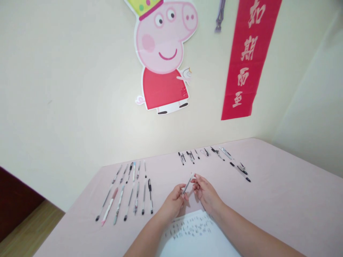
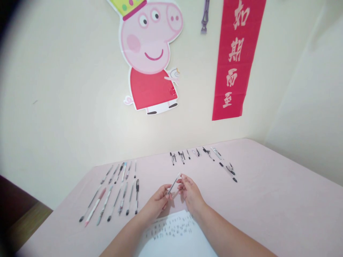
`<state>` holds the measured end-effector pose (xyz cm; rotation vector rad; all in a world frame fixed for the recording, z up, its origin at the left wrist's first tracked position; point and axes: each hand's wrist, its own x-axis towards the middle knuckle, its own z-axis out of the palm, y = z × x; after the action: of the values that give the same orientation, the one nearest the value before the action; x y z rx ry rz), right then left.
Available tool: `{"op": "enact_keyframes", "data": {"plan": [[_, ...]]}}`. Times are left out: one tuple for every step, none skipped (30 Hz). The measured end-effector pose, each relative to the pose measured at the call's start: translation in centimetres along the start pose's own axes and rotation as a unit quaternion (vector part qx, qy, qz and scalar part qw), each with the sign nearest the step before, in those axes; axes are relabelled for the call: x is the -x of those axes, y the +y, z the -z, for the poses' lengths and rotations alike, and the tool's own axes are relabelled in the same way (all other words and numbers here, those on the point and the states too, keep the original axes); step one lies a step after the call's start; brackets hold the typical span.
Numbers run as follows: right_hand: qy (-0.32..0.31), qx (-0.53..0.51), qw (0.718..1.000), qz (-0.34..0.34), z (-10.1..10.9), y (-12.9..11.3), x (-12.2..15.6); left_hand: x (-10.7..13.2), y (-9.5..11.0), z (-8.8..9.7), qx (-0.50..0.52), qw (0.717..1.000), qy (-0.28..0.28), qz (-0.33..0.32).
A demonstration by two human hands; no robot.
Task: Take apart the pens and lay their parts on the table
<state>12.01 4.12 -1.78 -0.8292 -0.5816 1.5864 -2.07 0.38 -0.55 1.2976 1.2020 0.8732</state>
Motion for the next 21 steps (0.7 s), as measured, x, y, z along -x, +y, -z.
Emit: {"op": "enact_keyframes", "data": {"plan": [[-0.005, 0.004, 1.0, -0.002, 0.0, 0.0, 0.0, 0.1, -0.2, 0.3, -0.057, 0.998, 0.005, -0.032], [-0.009, 0.012, 1.0, -0.002, 0.0, 0.1, 0.0, 0.1, -0.3, 0.6, -0.112, 0.992, 0.006, -0.063], [-0.014, 0.023, 1.0, -0.002, -0.1, 0.2, 0.0, 0.2, -0.4, 0.8, -0.16, 0.983, 0.002, -0.086], [-0.017, 0.036, 0.999, -0.002, -0.1, 0.2, 0.1, 0.3, -0.4, 1.1, -0.199, 0.975, -0.002, -0.102], [-0.02, 0.049, 0.999, -0.003, -0.1, 0.3, 0.1, 0.4, -0.4, 1.3, -0.231, 0.967, -0.002, -0.111], [-0.023, 0.061, 0.998, -0.005, -0.1, 0.3, 0.1, 0.5, -0.3, 1.4, -0.258, 0.959, 0.003, -0.116], [-0.028, 0.073, 0.997, -0.006, -0.1, 0.3, 0.1, 0.6, -0.2, 1.6, -0.281, 0.952, 0.012, -0.12], [-0.036, 0.084, 0.996, -0.008, -0.1, 0.3, 0.2, 0.6, -0.1, 1.7, -0.302, 0.945, 0.026, -0.122], [-0.045, 0.094, 0.994, -0.008, -0.1, 0.3, 0.3, 0.6, 0.0, 1.7, -0.321, 0.938, 0.042, -0.122], [-0.057, 0.107, 0.993, -0.006, -0.2, 0.4, 0.4, 0.6, 0.1, 1.8, -0.337, 0.932, 0.054, -0.121], [-0.07, 0.121, 0.99, -0.005, -0.2, 0.4, 0.5, 0.6, 0.1, 1.7, -0.35, 0.927, 0.062, -0.117], [-0.085, 0.138, 0.987, -0.006, -0.3, 0.5, 0.7, 0.6, 0.1, 1.6, -0.359, 0.924, 0.067, -0.113], [-0.1, 0.155, 0.983, -0.009, -0.3, 0.5, 0.8, 0.6, 0.1, 1.5, -0.365, 0.922, 0.07, -0.111], [-0.114, 0.171, 0.978, -0.013, -0.4, 0.6, 0.9, 0.6, 0.1, 1.4, -0.366, 0.921, 0.072, -0.111], [-0.128, 0.187, 0.974, -0.017, -0.4, 0.6, 1.0, 0.7, 0.1, 1.2, -0.365, 0.921, 0.074, -0.113], [-0.139, 0.2, 0.97, -0.016, -0.4, 0.7, 1.0, 0.7, 0.1, 1.1, -0.362, 0.922, 0.078, -0.114], [-0.149, 0.212, 0.966, -0.008, -0.4, 0.8, 1.0, 0.7, 0.1, 0.9, -0.358, 0.923, 0.084, -0.116], [-0.156, 0.221, 0.963, 0.003, -0.3, 0.8, 1.0, 0.7, 0.1, 0.8, -0.354, 0.923, 0.091, -0.12], [-0.161, 0.229, 0.96, 0.015, -0.3, 0.9, 0.9, 0.8, 0.1, 0.7, -0.351, 0.923, 0.098, -0.125], [-0.164, 0.234, 0.958, 0.025, -0.2, 0.9, 0.9, 0.8, 0.2, 0.6, -0.348, 0.922, 0.104, -0.131], [-0.167, 0.238, 0.956, 0.031, -0.1, 0.9, 0.8, 0.8, 0.2, 0.6, -0.346, 0.922, 0.109, -0.136]]}}
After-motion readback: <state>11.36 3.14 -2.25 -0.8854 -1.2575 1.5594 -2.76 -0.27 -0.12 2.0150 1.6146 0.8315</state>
